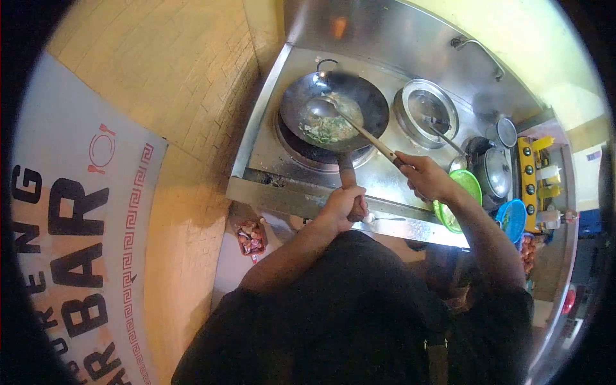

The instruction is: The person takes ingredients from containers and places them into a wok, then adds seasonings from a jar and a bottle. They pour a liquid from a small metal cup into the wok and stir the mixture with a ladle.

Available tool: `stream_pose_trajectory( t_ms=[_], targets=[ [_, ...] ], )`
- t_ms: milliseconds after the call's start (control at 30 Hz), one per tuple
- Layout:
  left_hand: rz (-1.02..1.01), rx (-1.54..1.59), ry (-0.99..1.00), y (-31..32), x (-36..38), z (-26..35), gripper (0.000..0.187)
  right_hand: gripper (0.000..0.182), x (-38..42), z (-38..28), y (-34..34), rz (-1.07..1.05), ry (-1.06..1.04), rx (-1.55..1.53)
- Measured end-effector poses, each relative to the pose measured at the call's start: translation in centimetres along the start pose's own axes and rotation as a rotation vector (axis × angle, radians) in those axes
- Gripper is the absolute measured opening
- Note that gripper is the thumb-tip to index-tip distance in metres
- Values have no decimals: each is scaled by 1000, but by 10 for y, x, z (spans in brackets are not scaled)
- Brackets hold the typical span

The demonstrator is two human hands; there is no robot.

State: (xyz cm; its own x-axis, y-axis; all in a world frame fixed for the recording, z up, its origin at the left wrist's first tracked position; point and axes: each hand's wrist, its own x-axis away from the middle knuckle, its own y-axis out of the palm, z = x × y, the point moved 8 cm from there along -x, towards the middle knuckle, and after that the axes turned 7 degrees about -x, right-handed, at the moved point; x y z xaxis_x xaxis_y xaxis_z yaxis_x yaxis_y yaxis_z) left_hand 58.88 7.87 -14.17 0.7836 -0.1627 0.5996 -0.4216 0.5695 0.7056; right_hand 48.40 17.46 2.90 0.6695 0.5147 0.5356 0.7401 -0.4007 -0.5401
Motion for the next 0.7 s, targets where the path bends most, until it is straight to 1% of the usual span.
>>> stream_pose_trajectory(
  t_ms=[33, 133, 200, 233, 267, 367, 467, 567, 600, 700],
  targets=[
    [-22, 27, -12, -2, 0, -1, 12, 48, 12, 4, 4, -46, 115, -158],
    [-56, 15, -5, -8, -3, -1, 12, 41, 32, -5, 6, -65, 46, 87],
    [-59, 26, -1, -12, -5, -2, 11, 42, 18, 18, 12, 40, -211, 317],
    [-53, 31, -2, -13, -5, -3, 10, 42, 16, 15, 15, 94, -340, 432],
    [-47, 34, 0, -14, -6, -2, 9, 42, 5, 27, 16, 94, -181, 535],
    [-58, 42, -2, -17, -6, -3, 8, 42, -28, 36, 15, 139, -70, 697],
    [-86, 56, -5, -22, -11, -6, 9, 42, -42, 40, -12, 254, -105, 574],
    [-78, 51, 1, -23, -10, -5, 9, 42, -61, 61, -29, 468, -434, 360],
    [-67, 56, -1, -22, -9, -4, 9, 44, -66, 65, -25, 335, -124, 102],
    [-53, 63, -11, -20, -5, -1, 10, 45, -71, 70, -5, 82, 115, -444]
  ],
)
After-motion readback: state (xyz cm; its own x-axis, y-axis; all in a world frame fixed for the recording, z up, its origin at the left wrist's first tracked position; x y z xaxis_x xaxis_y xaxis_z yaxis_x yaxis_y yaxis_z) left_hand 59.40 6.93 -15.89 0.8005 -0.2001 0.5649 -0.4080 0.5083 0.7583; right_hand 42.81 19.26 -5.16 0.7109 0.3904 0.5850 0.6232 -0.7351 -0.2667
